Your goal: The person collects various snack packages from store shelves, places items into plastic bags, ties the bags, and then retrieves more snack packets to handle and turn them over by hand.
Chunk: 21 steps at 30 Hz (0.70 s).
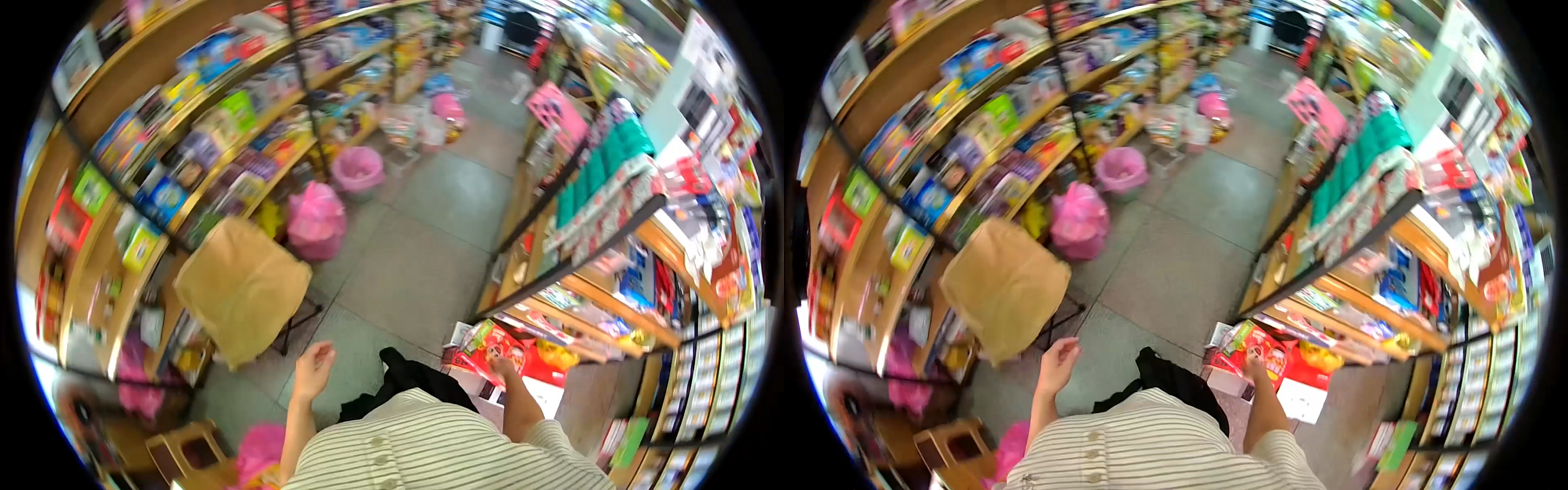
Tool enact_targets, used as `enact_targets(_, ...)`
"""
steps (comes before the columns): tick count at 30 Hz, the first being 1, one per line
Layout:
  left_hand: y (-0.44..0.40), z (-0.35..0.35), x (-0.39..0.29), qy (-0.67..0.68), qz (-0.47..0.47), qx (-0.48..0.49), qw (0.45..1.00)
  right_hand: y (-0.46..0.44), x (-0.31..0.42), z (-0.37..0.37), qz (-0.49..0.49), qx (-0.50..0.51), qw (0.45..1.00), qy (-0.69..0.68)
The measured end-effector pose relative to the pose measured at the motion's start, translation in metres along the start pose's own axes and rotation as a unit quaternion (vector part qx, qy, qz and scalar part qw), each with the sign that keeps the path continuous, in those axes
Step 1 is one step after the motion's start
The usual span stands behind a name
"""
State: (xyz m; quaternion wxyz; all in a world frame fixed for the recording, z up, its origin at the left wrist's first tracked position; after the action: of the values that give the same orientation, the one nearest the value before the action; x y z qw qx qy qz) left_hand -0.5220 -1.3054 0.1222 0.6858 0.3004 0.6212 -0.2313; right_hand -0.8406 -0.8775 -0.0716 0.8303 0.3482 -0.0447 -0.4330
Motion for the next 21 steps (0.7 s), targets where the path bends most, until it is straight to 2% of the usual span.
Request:
enact_targets(1, -0.016, -0.007, -0.002, 0.0, 0.025, 0.035, 0.999, -0.016, 0.029, 0.024, 0.223, -0.212, 0.948, 0.087)
enact_targets(2, -0.044, -0.021, -0.006, 0.005, 0.036, 0.075, 0.996, -0.038, 0.029, 0.065, 0.074, -0.177, 0.981, -0.006)
enact_targets(3, -0.072, -0.026, -0.002, 0.046, 0.045, 0.087, 0.994, -0.018, 0.052, 0.147, 0.131, -0.242, 0.961, -0.01)
enact_targets(4, -0.097, -0.029, 0.0, 0.034, 0.055, 0.089, 0.994, -0.025, 0.047, 0.169, 0.022, -0.212, 0.884, -0.417)
enact_targets(6, -0.14, -0.034, 0.013, 0.006, 0.07, 0.123, 0.99, -0.016, 0.059, 0.203, 0.008, -0.199, 0.842, -0.501)
enact_targets(7, -0.165, -0.051, 0.02, -0.003, 0.068, 0.162, 0.984, -0.006, 0.047, 0.211, -0.027, -0.207, 0.83, -0.517)
enact_targets(9, -0.215, -0.074, 0.036, -0.088, 0.052, 0.237, 0.966, 0.012, 0.053, 0.208, -0.044, -0.213, 0.772, -0.597)
enact_targets(10, -0.229, -0.09, 0.051, -0.126, 0.09, 0.276, 0.949, 0.022, 0.045, 0.16, -0.109, -0.21, 0.768, -0.595)
enact_targets(11, -0.238, -0.123, 0.039, -0.184, 0.069, 0.34, 0.92, 0.068, 0.031, 0.161, -0.24, -0.219, 0.774, -0.544)
enact_targets(12, -0.247, -0.154, 0.024, -0.242, 0.045, 0.399, 0.883, 0.078, 0.024, 0.086, -0.301, -0.178, 0.784, -0.513)
enact_targets(13, -0.268, -0.178, 0.018, -0.254, 0.027, 0.426, 0.868, 0.115, 0.029, 0.046, -0.392, -0.123, 0.742, -0.53)
enact_targets(14, -0.271, -0.208, 0.026, -0.349, -0.02, 0.529, 0.773, 0.167, 0.039, 0.006, -0.504, -0.047, 0.72, -0.475)
enact_targets(15, -0.27, -0.234, 0.034, -0.435, -0.07, 0.611, 0.657, 0.207, 0.064, -0.089, -0.571, 0.031, 0.672, -0.472)
enact_targets(16, -0.274, -0.261, 0.035, -0.44, -0.085, 0.623, 0.641, 0.258, 0.097, -0.143, -0.604, 0.156, 0.634, -0.457)
enact_targets(17, -0.271, -0.293, 0.028, -0.449, -0.191, 0.641, 0.593, 0.288, 0.147, -0.261, -0.542, 0.213, 0.727, -0.364)
enact_targets(18, -0.259, -0.323, 0.018, -0.45, -0.294, 0.651, 0.536, 0.329, 0.178, -0.267, -0.456, 0.309, 0.758, -0.348)
enact_targets(19, -0.241, -0.36, -0.007, -0.459, -0.28, 0.636, 0.553, 0.372, 0.203, -0.28, -0.567, 0.287, 0.614, -0.469)
enact_targets(20, -0.21, -0.396, -0.03, -0.466, -0.262, 0.617, 0.578, 0.416, 0.231, -0.289, -0.675, 0.229, 0.447, -0.54)
enact_targets(21, -0.179, -0.426, -0.045, -0.401, -0.277, 0.614, 0.621, 0.442, 0.243, -0.292, -0.717, 0.186, 0.333, -0.584)
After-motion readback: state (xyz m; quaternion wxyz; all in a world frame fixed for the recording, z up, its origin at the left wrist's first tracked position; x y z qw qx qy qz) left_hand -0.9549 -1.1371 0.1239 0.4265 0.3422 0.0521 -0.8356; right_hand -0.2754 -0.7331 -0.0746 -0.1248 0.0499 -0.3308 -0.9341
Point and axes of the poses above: each hand's wrist, its own y-axis away from the middle knuckle, its own z-axis out of the back of the hand, x = y × z, the point moved 6 cm from there along -y, towards the middle knuckle, and after that the axes turned 13 degrees about y, right-handed, at the moved point
